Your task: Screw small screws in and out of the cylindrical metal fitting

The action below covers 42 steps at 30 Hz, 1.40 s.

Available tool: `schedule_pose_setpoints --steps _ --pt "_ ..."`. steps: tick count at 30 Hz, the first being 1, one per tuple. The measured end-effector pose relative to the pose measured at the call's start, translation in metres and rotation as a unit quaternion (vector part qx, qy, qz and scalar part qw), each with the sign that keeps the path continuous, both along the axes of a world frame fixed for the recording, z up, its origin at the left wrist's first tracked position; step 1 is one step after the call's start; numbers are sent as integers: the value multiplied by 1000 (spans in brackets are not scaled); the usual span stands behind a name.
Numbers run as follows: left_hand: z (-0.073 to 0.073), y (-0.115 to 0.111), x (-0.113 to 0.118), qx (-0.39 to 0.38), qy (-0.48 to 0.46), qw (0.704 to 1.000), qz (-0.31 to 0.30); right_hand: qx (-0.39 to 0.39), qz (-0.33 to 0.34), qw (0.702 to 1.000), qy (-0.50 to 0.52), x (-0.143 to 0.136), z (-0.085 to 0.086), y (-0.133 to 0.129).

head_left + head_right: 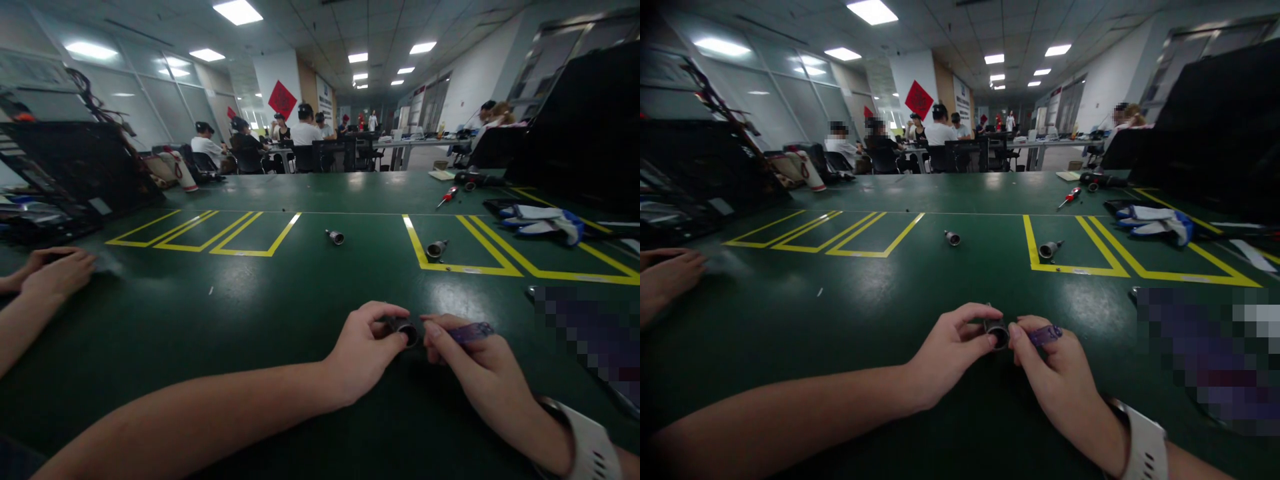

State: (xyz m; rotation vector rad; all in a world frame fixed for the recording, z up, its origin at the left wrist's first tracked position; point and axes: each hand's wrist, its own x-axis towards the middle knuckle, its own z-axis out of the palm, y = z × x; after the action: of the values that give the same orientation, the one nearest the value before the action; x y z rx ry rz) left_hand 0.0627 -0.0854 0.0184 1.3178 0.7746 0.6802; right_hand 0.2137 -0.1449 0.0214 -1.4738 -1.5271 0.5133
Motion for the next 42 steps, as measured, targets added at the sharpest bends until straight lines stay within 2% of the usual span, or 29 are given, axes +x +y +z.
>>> schedule_pose_setpoints --steps 3,5,11,14,18,24,28,33,38,42 --pt "-5 -1 0 41 -9 999 1 12 -13 1000 8 1 1 -2" --pt "-4 -1 -2 45 -3 999 2 12 -24 999 19 3 0 -2" --pt "12 1 -8 10 12 1000 4 11 -31 998 53 7 -2 0" --pt "18 4 -11 -12 7 1000 25 13 -21 998 60 4 0 0" --pt "22 9 -13 -34 -9 998 57 -13 -7 999 36 1 4 -1" --pt "22 15 -15 -36 -21 997 67 -18 18 999 -29 0 7 0" --pt "19 18 -15 -38 -10 996 83 62 54 993 -87 -3 6 -4" --pt "13 24 -18 -33 -35 995 88 169 111 971 -131 -5 7 -12" --pt "13 23 -19 -29 -38 996 78 263 118 940 -181 -3 10 -14" --pt "16 17 -17 -14 -15 997 72 275 105 930 -219 -3 7 -12"
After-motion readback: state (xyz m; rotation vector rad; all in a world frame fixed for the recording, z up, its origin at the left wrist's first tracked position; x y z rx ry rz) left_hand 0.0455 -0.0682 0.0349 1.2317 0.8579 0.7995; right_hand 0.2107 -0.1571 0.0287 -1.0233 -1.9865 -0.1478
